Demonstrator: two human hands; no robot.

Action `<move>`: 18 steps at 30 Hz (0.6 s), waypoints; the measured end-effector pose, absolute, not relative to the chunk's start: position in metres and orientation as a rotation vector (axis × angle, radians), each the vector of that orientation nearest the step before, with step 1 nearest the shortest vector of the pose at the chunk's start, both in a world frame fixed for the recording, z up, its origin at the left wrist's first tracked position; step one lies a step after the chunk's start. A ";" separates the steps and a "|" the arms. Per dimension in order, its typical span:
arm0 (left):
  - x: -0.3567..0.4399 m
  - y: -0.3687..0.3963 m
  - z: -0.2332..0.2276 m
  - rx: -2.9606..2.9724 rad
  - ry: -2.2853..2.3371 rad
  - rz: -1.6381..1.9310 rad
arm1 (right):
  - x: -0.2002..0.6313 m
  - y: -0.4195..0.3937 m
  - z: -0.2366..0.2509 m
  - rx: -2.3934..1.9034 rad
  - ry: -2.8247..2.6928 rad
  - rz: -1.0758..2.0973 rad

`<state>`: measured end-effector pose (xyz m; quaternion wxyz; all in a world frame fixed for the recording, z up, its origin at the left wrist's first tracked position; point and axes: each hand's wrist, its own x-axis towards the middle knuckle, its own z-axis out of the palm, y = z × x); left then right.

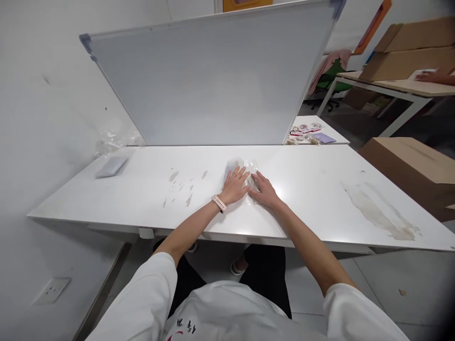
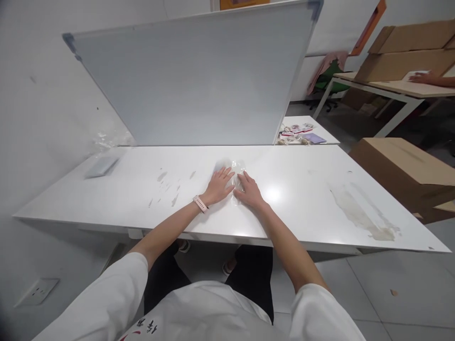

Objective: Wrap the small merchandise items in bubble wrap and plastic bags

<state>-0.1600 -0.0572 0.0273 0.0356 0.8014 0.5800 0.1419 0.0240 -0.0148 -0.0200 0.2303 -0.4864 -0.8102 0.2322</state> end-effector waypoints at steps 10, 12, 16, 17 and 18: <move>-0.177 -0.038 -0.001 2.501 1.720 0.332 | 0.046 -0.005 -0.004 -1.338 -2.255 0.564; -0.175 -0.039 0.001 2.497 1.726 0.332 | 0.039 -0.011 -0.002 -1.396 -2.280 0.402; -0.172 -0.037 0.004 2.474 1.741 0.361 | 0.026 -0.019 0.004 -1.507 -2.263 0.237; -0.172 -0.037 0.005 2.462 1.757 0.378 | 0.026 -0.019 0.006 -1.520 -2.232 0.260; -0.173 -0.036 0.005 2.447 1.777 0.399 | 0.028 -0.018 0.008 -1.527 -2.184 0.323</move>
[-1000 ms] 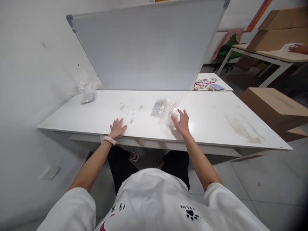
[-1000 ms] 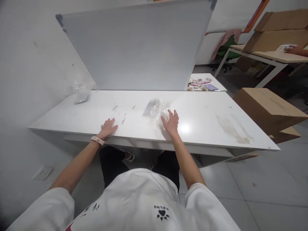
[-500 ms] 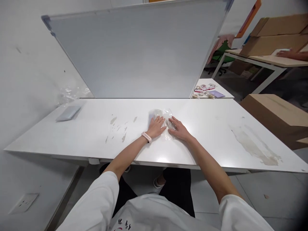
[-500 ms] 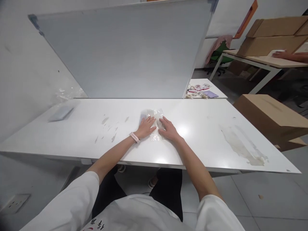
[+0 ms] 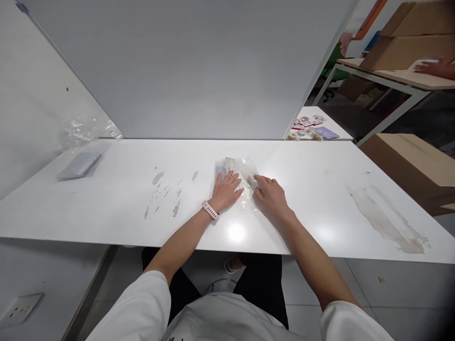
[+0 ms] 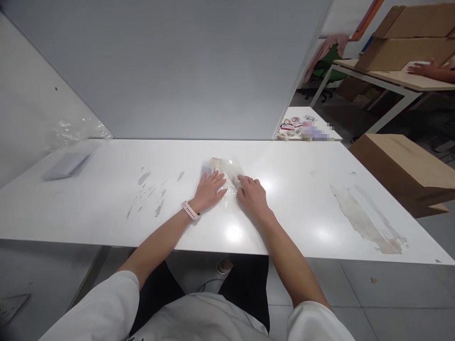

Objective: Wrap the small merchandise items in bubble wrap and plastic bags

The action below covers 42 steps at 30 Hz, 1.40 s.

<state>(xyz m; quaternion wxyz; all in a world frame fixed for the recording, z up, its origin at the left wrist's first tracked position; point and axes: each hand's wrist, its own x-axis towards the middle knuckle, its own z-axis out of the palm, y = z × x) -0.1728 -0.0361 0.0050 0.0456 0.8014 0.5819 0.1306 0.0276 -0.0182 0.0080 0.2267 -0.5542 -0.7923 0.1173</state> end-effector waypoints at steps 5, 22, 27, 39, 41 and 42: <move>-0.187 -0.036 0.007 2.357 1.829 0.492 | 0.052 -0.013 0.014 -1.437 -1.785 0.983; -0.207 -0.041 0.011 2.428 1.972 0.410 | 0.038 -0.033 0.011 -1.208 -2.085 0.538; -0.195 -0.047 0.010 2.571 1.632 0.287 | 0.013 -0.045 0.000 -1.145 -2.496 0.539; -0.194 -0.051 0.004 2.492 1.551 0.272 | 0.030 -0.035 0.014 -1.388 -2.043 0.647; -0.195 -0.050 0.004 2.474 1.553 0.259 | 0.039 -0.031 0.017 -1.473 -1.914 0.742; -0.195 -0.050 0.004 2.461 1.554 0.264 | 0.045 -0.029 0.017 -1.510 -1.864 0.767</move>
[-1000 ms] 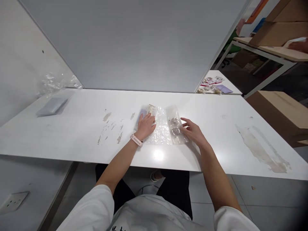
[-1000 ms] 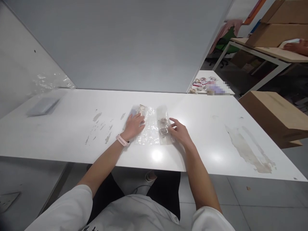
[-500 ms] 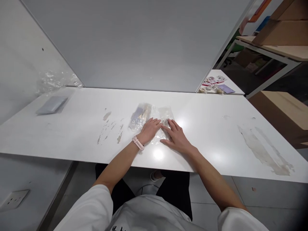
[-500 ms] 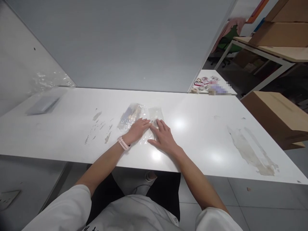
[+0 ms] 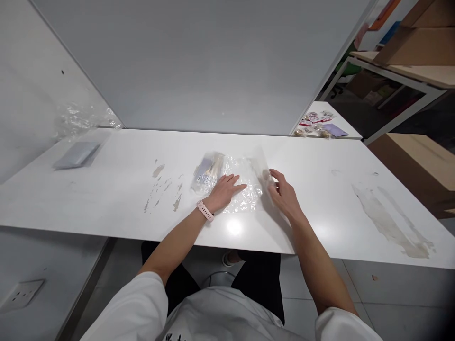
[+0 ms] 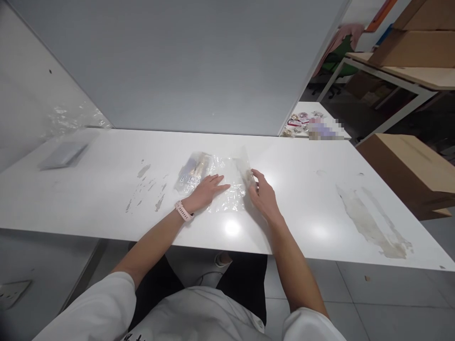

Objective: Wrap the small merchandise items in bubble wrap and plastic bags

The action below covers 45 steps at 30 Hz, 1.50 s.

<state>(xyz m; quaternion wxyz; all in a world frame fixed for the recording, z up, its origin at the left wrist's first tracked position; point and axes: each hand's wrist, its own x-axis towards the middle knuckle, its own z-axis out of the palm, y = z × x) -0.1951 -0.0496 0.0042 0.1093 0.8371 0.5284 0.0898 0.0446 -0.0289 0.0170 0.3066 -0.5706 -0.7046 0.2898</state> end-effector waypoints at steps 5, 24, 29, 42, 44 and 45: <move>-0.200 -0.047 0.002 2.425 1.552 0.297 | 0.071 -0.020 0.012 -1.628 -1.759 0.735; -0.196 -0.050 0.020 2.176 1.934 0.455 | 0.055 -0.038 0.013 -1.223 -2.302 1.002; -0.183 -0.055 0.000 2.410 1.572 0.293 | 0.064 -0.035 0.017 -1.179 -2.216 1.004; -0.183 -0.055 -0.001 2.414 1.516 0.188 | 0.059 -0.026 0.013 -1.306 -1.870 0.001; -0.183 -0.054 -0.002 2.417 1.523 0.193 | 0.048 -0.031 0.013 -1.136 -2.116 0.199; -0.183 -0.054 -0.002 2.416 1.528 0.194 | 0.043 -0.032 0.011 -1.103 -2.226 0.290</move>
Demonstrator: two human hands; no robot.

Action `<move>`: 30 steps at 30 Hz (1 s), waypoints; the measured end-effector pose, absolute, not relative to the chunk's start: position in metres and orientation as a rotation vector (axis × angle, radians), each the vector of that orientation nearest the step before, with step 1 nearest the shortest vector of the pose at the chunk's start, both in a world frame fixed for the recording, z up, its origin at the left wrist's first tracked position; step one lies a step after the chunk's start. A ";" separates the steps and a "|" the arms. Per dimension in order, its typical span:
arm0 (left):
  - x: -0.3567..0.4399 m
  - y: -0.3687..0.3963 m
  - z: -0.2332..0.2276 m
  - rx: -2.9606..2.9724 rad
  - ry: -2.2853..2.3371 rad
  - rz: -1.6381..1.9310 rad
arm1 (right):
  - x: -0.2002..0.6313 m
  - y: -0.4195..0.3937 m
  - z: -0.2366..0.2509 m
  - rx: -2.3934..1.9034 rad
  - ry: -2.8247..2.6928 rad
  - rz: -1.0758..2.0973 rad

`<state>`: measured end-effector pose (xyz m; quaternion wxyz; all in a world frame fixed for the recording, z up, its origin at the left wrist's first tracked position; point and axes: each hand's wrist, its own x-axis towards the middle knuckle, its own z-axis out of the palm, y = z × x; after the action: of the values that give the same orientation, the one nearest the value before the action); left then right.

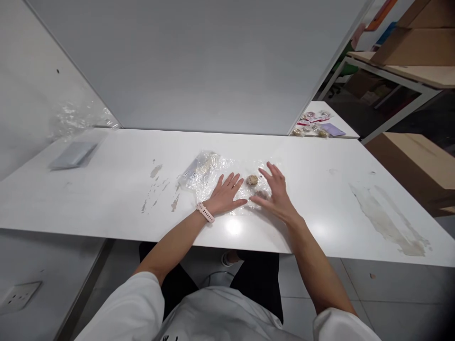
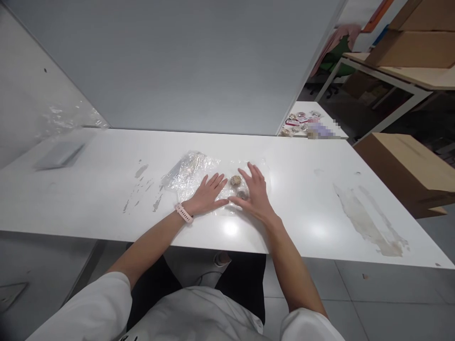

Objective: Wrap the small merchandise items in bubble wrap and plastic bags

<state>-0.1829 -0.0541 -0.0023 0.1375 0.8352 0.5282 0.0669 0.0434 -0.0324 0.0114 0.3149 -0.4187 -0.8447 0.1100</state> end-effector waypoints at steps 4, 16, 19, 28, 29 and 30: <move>-0.183 -0.054 -0.001 2.391 1.520 0.206 | 0.040 -0.033 0.003 -1.213 -2.429 0.566; -0.186 -0.053 0.003 2.325 1.483 0.257 | 0.081 -0.028 0.013 -1.357 -2.173 0.886; -0.186 -0.052 0.004 2.311 1.476 0.249 | 0.085 -0.026 0.017 -1.273 -1.980 0.981; -0.187 -0.051 -0.001 2.285 1.492 0.289 | 0.026 0.006 0.002 -1.008 -2.111 0.712; -0.187 -0.051 -0.001 2.278 1.492 0.299 | 0.023 0.008 -0.002 -1.010 -2.222 0.671; -0.187 -0.051 -0.001 2.269 1.492 0.311 | 0.021 0.010 -0.005 -1.017 -2.311 0.631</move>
<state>-0.1875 -0.0508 -0.0007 0.2026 0.8128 0.5347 0.1116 0.0205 0.0099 -0.0054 0.2662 -0.3767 -0.8559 0.2336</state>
